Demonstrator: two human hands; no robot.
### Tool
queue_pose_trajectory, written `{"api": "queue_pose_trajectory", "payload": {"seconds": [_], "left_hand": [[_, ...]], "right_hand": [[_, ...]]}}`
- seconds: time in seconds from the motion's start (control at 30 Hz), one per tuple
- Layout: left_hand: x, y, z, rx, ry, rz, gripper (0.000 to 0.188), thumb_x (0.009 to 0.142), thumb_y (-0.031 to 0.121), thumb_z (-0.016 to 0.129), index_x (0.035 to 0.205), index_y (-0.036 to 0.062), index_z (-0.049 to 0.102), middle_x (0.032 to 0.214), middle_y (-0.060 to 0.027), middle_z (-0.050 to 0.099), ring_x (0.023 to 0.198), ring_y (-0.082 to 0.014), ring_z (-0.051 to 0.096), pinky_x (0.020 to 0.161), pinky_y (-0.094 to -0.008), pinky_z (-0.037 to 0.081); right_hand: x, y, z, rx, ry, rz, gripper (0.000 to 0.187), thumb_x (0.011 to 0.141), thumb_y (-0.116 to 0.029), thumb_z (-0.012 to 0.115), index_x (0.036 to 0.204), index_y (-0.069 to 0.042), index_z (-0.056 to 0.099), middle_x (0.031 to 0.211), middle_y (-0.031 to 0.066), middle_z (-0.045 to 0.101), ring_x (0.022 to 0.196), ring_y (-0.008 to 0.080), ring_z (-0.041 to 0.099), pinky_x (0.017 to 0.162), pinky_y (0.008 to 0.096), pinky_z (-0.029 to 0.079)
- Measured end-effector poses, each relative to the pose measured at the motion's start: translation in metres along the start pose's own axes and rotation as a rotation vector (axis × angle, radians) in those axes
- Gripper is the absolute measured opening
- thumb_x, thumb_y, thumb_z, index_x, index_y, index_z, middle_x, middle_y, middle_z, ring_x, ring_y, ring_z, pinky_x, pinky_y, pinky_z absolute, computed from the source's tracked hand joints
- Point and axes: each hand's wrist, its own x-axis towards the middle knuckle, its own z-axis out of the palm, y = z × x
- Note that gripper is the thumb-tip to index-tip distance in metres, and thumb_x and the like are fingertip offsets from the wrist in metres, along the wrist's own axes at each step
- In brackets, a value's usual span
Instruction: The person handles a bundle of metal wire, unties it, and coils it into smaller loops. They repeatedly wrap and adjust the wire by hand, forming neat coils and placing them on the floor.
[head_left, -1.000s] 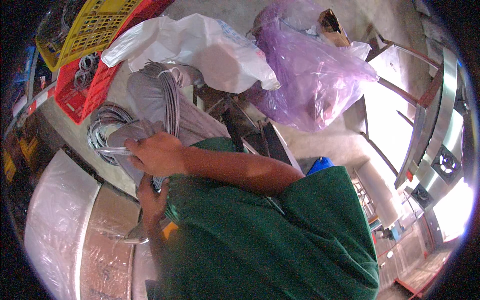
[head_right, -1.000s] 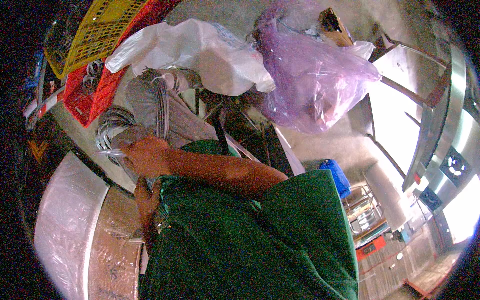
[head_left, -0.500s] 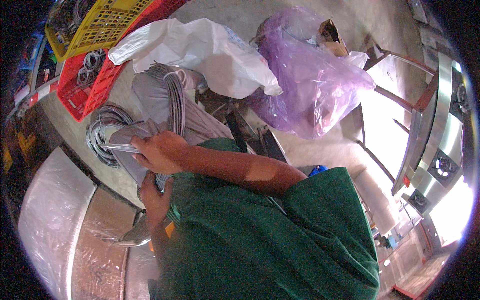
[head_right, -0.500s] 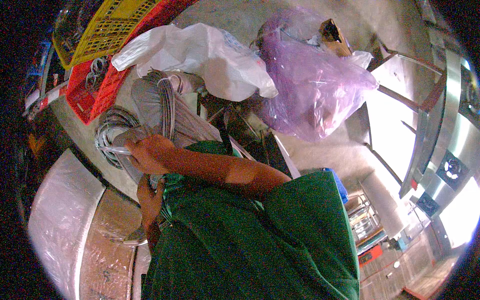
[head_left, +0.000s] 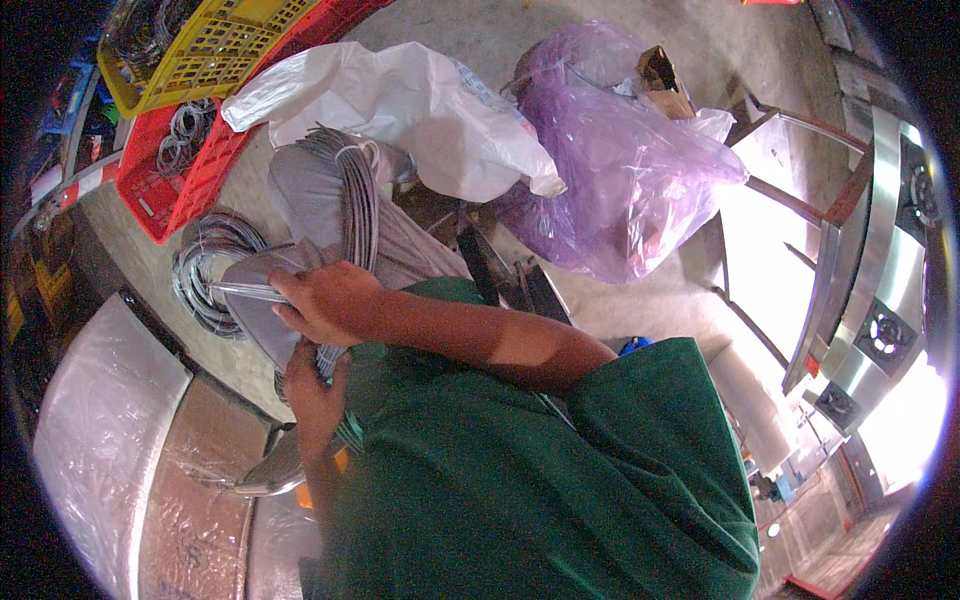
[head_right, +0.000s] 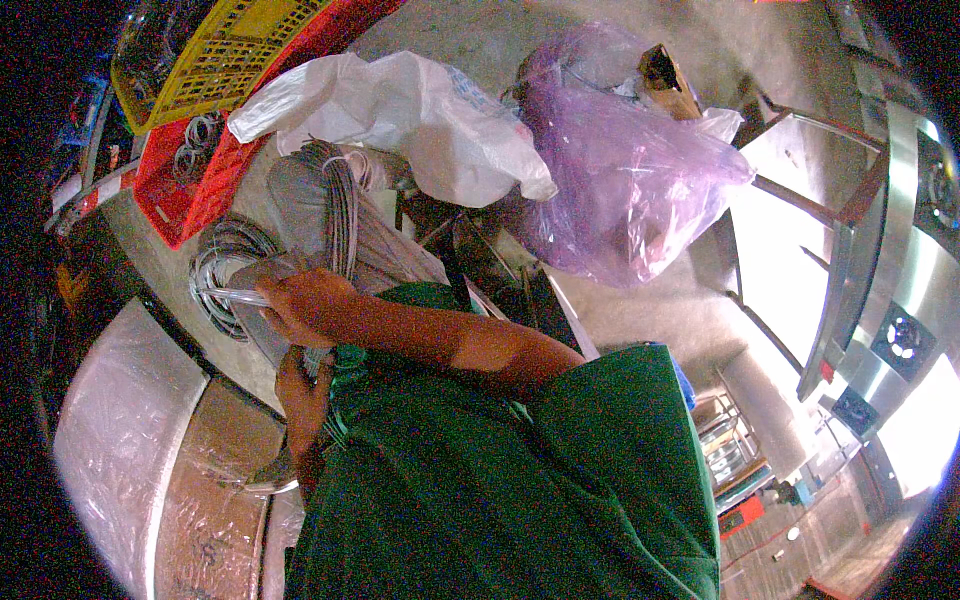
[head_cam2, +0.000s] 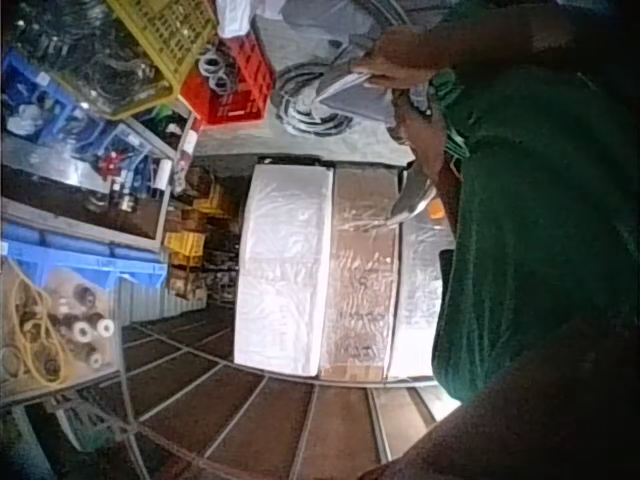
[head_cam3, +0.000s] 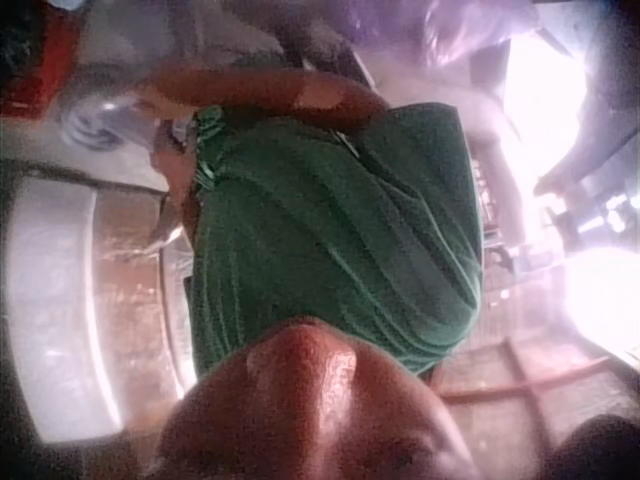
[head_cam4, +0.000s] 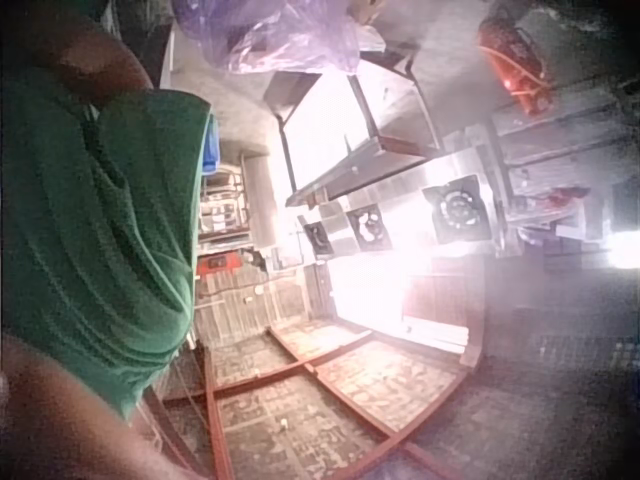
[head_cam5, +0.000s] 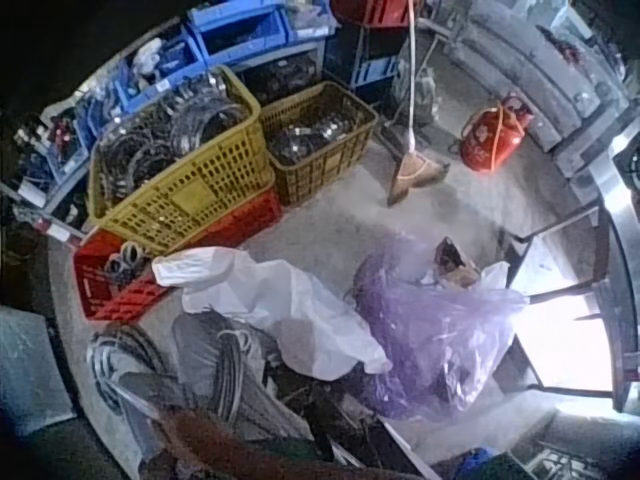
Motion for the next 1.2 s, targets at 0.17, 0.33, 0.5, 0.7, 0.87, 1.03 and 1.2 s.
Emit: {"api": "queue_pose_trajectory", "payload": {"seconds": [0.17,0.33,0.5,0.7,0.87,1.03,1.2], "left_hand": [[0.0,-0.004,-0.001,0.07,0.016,0.085,0.049,0.089,0.034,0.069,0.122,-0.0015,0.061,0.104,-0.0244,0.068,0.089,-0.0414,0.065,0.08,-0.046,0.051],[0.0,-0.004,-0.002,0.073,0.018,0.102,0.051,0.09,0.037,0.068,0.123,-0.0012,0.06,0.106,-0.0247,0.067,0.094,-0.0441,0.064,0.082,-0.0491,0.05],[0.001,-0.003,-0.002,0.063,0.019,0.09,0.051,0.089,0.038,0.068,0.121,-0.001,0.06,0.105,-0.0247,0.067,0.093,-0.0446,0.064,0.081,-0.0495,0.049],[0.002,-0.004,-0.001,0.075,0.03,0.097,0.05,0.088,0.037,0.069,0.12,-0.0003,0.06,0.102,-0.0234,0.067,0.09,-0.0441,0.063,0.079,-0.0499,0.049],[0.001,-0.008,0.0,0.071,0.055,0.141,0.049,0.087,0.037,0.07,0.117,-0.0003,0.06,0.098,-0.0225,0.066,0.087,-0.0437,0.063,0.077,-0.051,0.047],[0.001,-0.011,0.003,0.107,0.054,0.128,0.05,0.087,0.036,0.07,0.12,-0.0001,0.06,0.101,-0.0223,0.067,0.088,-0.0433,0.063,0.078,-0.0506,0.048],[0.0,-0.014,0.003,-0.011,0.051,0.129,0.052,0.086,0.032,0.073,0.125,0.0009,0.059,0.107,-0.0225,0.066,0.093,-0.0432,0.064,0.082,-0.0488,0.05]], "right_hand": [[0.0,-0.002,-0.002,-0.003,0.002,0.012,0.035,0.099,-0.036,0.051,0.112,-0.004,0.049,0.085,0.0203,0.068,0.078,0.0416,0.069,0.067,0.0541,0.055],[-0.001,-0.003,-0.005,-0.006,-0.016,0.015,0.035,0.1,-0.036,0.05,0.113,-0.004,0.047,0.084,0.0208,0.068,0.078,0.0416,0.069,0.067,0.0543,0.055],[0.0,-0.002,-0.004,-0.014,-0.006,0.011,0.035,0.1,-0.037,0.05,0.113,-0.004,0.047,0.083,0.0209,0.068,0.078,0.0417,0.069,0.067,0.0545,0.055],[0.001,-0.002,-0.004,-0.029,-0.023,0.031,0.036,0.1,-0.038,0.05,0.115,-0.005,0.047,0.082,0.0204,0.068,0.076,0.0415,0.069,0.067,0.0545,0.055],[0.001,-0.005,-0.007,-0.022,-0.044,0.075,0.037,0.099,-0.039,0.051,0.117,-0.006,0.047,0.079,0.0212,0.068,0.074,0.0421,0.069,0.067,0.055,0.055],[0.001,-0.008,-0.009,-0.024,-0.064,0.102,0.036,0.099,-0.039,0.052,0.116,-0.007,0.049,0.077,0.0213,0.069,0.073,0.0421,0.07,0.066,0.0547,0.055],[0.001,-0.011,-0.008,-0.017,-0.05,0.115,0.037,0.099,-0.039,0.051,0.119,-0.008,0.049,0.078,0.0217,0.069,0.073,0.0427,0.069,0.066,0.056,0.055]]}}
